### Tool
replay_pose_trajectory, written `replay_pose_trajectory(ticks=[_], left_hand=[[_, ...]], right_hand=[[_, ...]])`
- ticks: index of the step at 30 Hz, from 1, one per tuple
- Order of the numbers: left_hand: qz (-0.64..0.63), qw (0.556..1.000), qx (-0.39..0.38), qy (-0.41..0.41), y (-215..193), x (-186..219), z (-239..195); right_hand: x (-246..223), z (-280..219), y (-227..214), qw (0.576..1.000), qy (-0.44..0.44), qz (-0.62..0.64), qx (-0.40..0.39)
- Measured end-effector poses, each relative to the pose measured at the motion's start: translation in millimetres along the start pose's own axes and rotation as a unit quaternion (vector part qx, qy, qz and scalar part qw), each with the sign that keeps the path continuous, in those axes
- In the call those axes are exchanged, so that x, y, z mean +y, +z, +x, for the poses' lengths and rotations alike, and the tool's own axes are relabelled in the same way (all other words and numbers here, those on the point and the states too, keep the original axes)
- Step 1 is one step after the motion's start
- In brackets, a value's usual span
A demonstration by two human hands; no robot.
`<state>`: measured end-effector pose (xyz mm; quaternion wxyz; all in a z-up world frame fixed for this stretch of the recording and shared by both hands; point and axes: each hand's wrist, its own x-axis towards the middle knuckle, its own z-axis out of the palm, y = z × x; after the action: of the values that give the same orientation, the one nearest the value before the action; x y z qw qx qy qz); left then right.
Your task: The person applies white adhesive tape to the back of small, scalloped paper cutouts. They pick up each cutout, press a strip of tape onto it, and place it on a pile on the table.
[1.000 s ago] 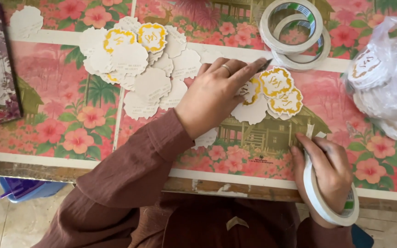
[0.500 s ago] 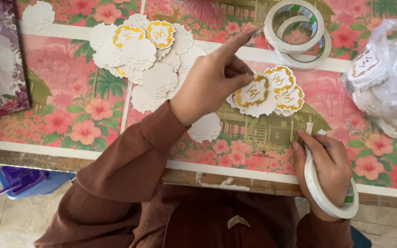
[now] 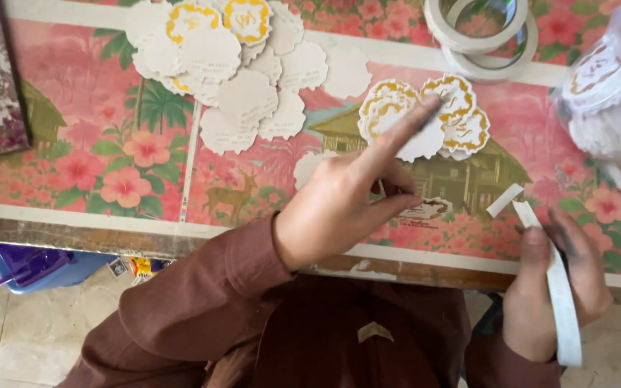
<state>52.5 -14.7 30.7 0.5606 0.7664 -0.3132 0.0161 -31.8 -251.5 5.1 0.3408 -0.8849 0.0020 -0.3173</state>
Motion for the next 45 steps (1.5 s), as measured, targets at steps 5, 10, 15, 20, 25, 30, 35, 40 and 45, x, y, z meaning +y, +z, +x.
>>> replay_pose_trajectory(ticks=[5,10,15,20,25,30,35,40,45], left_hand=[[0.172,0.980,-0.003,0.097,4.5,9.0,-28.5],[0.358,0.892,0.017,0.275,4.5,17.4,-59.4],[0.312,0.934,0.012,0.173,7.8,14.3,-77.6],[0.265,0.951,0.017,0.157,7.2,11.3,-83.0],[0.281,0.945,0.012,0.165,8.6,2.6,-87.3],[0.279,0.943,0.010,0.180,6.9,-1.4,-87.9],[0.300,0.937,-0.014,0.177,3.3,2.0,-83.1],[0.335,0.933,-0.019,0.128,15.4,15.5,-83.3],[0.487,0.866,-0.019,0.111,42.8,28.0,-86.6]], right_hand=[[-3.1,-9.4,-6.6,0.998,0.058,0.030,-0.009],[-7.1,-21.5,-10.5,0.999,0.031,0.026,-0.011],[-37.0,-28.5,-11.9,0.983,0.159,-0.009,-0.090],[-62.5,-27.4,-5.1,0.964,0.181,-0.003,-0.195],[-71.0,-9.1,5.2,0.944,0.091,-0.002,-0.317],[-80.9,4.1,15.3,0.937,0.040,0.031,-0.346],[-74.9,3.9,18.7,0.944,-0.024,-0.018,-0.330],[-66.7,2.2,7.8,0.951,-0.119,-0.119,-0.259],[-53.4,-4.6,6.5,0.954,-0.127,-0.116,-0.246]])
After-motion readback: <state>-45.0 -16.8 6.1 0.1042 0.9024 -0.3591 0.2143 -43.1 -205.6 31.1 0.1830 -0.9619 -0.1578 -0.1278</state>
